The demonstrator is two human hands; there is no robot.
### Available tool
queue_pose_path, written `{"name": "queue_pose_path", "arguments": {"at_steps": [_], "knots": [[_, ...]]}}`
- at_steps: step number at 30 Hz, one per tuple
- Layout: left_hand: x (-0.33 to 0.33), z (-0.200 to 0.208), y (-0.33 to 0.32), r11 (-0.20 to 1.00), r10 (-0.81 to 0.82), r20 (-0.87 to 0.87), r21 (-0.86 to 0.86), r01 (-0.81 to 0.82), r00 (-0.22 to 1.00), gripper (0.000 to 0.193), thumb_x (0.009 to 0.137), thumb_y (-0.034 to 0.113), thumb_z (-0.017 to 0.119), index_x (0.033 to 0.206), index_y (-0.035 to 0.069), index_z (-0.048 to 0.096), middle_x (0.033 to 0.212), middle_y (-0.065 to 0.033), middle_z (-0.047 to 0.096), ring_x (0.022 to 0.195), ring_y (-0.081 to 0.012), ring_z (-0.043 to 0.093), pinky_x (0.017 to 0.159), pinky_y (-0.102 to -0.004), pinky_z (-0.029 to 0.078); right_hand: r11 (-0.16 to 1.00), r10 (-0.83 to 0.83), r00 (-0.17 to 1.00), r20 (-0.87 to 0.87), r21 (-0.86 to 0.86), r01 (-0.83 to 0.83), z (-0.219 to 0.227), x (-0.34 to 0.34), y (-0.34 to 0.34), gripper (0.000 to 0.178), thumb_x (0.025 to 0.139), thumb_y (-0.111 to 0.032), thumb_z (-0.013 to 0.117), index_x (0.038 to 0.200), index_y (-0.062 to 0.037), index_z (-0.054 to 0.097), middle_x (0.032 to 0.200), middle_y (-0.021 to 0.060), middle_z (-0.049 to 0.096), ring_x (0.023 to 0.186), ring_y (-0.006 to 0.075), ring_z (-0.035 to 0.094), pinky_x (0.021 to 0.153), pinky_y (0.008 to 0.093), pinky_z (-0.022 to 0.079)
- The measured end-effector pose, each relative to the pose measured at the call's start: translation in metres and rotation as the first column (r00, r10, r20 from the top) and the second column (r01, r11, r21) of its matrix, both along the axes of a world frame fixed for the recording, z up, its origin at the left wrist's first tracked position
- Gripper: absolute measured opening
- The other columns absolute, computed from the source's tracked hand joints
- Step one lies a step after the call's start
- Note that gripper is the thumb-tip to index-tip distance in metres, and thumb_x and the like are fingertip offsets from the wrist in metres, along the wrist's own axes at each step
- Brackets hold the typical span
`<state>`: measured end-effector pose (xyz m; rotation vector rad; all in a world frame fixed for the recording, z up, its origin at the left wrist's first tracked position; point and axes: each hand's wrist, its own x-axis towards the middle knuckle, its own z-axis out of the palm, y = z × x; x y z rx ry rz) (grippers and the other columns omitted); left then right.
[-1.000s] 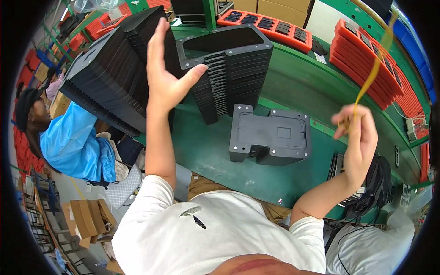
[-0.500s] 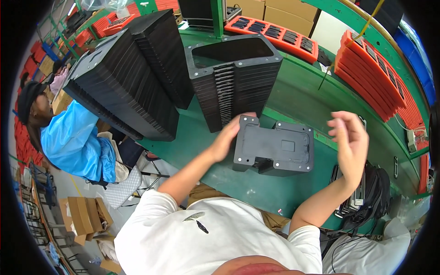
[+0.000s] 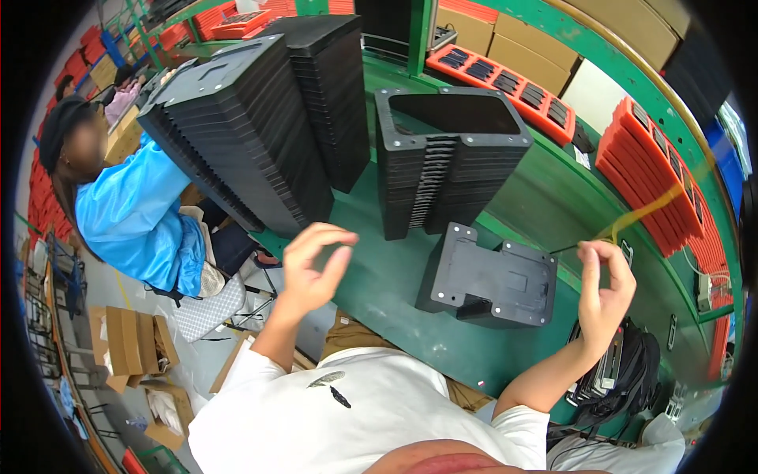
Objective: Assembling, inspecting, and organizing plastic housings and metal components at a factory workstation.
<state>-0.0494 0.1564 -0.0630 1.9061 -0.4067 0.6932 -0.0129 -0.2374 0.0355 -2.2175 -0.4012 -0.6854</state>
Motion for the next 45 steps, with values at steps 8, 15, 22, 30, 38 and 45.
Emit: {"name": "queue_pose_path", "arguments": {"at_steps": [8, 15, 22, 30, 38, 45], "knots": [[-0.033, 0.028, 0.101, 0.728, 0.67, 0.107, -0.287, -0.622, 0.735, 0.034, 0.094, 0.001, 0.06, 0.128, -0.003, 0.056, 0.125, -0.0149, 0.059, 0.112, -0.0226, 0.059, 0.101, -0.0355, 0.047, 0.957, 0.236, 0.937, 0.256, 0.104, -0.269, -0.015, -0.018, 0.028, 0.01, 0.097, 0.0, 0.056, 0.092, 0.0043, 0.065, 0.074, 0.0035, 0.06, 0.056, 0.0047, 0.044, 0.051, 0.0211, 0.03], [-0.008, -0.024, 0.098, 0.643, 0.763, 0.328, -0.483, -0.595, 0.557, 0.03, 0.096, 0.002, 0.056, 0.126, -0.003, 0.055, 0.125, -0.0173, 0.058, 0.114, -0.0267, 0.058, 0.104, -0.0384, 0.046, 0.902, 0.406, 0.89, 0.208, 0.062, -0.426, -0.019, -0.048, 0.103, 0.006, 0.092, 0.001, 0.059, 0.088, 0.0035, 0.063, 0.068, 0.0065, 0.057, 0.054, 0.012, 0.048, 0.053, 0.0246, 0.036], [0.05, -0.045, -0.002, 0.864, -0.187, -0.206, -0.5, 0.06, 0.961, 0.074, 0.087, 0.022, 0.07, 0.15, 0.001, 0.036, 0.143, -0.0221, 0.046, 0.13, -0.0326, 0.05, 0.11, -0.0418, 0.04, 0.917, -0.325, 0.907, 0.268, -0.146, 0.372, -0.049, -0.045, 0.073, 0.03, 0.092, -0.006, 0.058, 0.118, 0.0049, 0.067, 0.117, 0.0213, 0.068, 0.113, 0.0298, 0.063, 0.101, 0.0398, 0.046], [0.149, -0.054, -0.019, 0.945, -0.255, 0.019, -0.207, 0.254, 0.967, 0.129, 0.064, 0.028, 0.094, 0.162, 0.007, 0.013, 0.155, -0.0215, 0.038, 0.142, -0.0329, 0.042, 0.117, -0.0431, 0.034, 0.958, 0.044, 0.979, -0.2, 0.286, 0.015, -0.104, -0.033, 0.026, 0.063, 0.089, -0.019, 0.052, 0.147, 0.007, 0.049, 0.146, 0.0208, 0.056, 0.14, 0.0312, 0.048, 0.121, 0.0393, 0.027], [0.131, -0.062, -0.03, 0.978, -0.112, 0.017, -0.178, 0.113, 0.994, 0.14, 0.053, 0.034, 0.101, 0.16, 0.004, 0.016, 0.154, -0.0221, 0.04, 0.141, -0.0337, 0.043, 0.117, -0.0421, 0.035, 0.797, 0.128, 0.992, 0.014, 0.594, -0.111, -0.127, -0.036, 0.028, 0.078, 0.079, -0.031, 0.057, 0.146, 0.0082, 0.047, 0.151, 0.0227, 0.049, 0.139, 0.0313, 0.047, 0.12, 0.0401, 0.03], [0.072, -0.053, -0.035, 0.99, -0.138, -0.044, -0.012, 0.138, 0.989, 0.119, 0.059, 0.029, 0.1, 0.152, -0.001, 0.032, 0.14, -0.019, 0.054, 0.127, -0.0274, 0.057, 0.108, -0.0395, 0.045, 0.813, -0.366, 0.928, -0.067, 0.461, 0.354, -0.123, -0.13, 0.054, 0.06, 0.075, -0.014, 0.06, 0.132, 0.0034, 0.057, 0.137, 0.0176, 0.047, 0.131, 0.0321, 0.047, 0.114, 0.0436, 0.032]]}}
